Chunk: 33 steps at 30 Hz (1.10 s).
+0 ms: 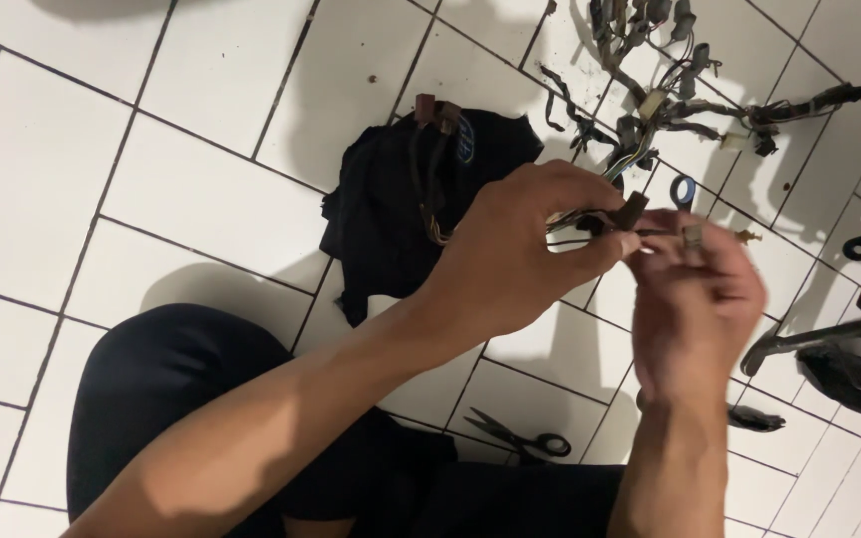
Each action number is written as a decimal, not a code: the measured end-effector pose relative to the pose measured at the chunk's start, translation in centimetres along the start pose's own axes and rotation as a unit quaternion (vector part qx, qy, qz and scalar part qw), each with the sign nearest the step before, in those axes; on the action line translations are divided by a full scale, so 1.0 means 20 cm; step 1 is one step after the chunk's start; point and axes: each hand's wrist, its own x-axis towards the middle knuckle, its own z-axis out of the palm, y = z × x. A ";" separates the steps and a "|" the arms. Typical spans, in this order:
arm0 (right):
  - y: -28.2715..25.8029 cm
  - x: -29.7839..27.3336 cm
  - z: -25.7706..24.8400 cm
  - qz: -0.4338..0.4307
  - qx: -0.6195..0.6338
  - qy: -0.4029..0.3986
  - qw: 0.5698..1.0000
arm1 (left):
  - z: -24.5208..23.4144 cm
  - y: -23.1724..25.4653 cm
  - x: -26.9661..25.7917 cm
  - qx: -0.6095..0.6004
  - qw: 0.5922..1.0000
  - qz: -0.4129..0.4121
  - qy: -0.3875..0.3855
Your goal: Repairing an electrical wiring harness for a motorcycle by organizing wires and applying tape.
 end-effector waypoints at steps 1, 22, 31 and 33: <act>-0.12 0.02 0.10 0.013 0.102 0.021 0.994 | 0.00 0.00 0.00 0.055 0.998 0.042 0.012; 0.02 -0.02 -0.08 0.068 0.223 -0.017 0.972 | -0.01 0.05 0.02 -0.054 0.994 -0.053 -0.076; 0.05 -0.03 -0.13 0.077 0.267 -0.027 0.960 | -0.02 0.04 0.01 0.068 0.995 0.057 -0.055; 0.04 -0.02 -0.11 0.070 0.268 -0.025 0.961 | -0.02 0.06 0.02 0.067 0.994 0.065 -0.053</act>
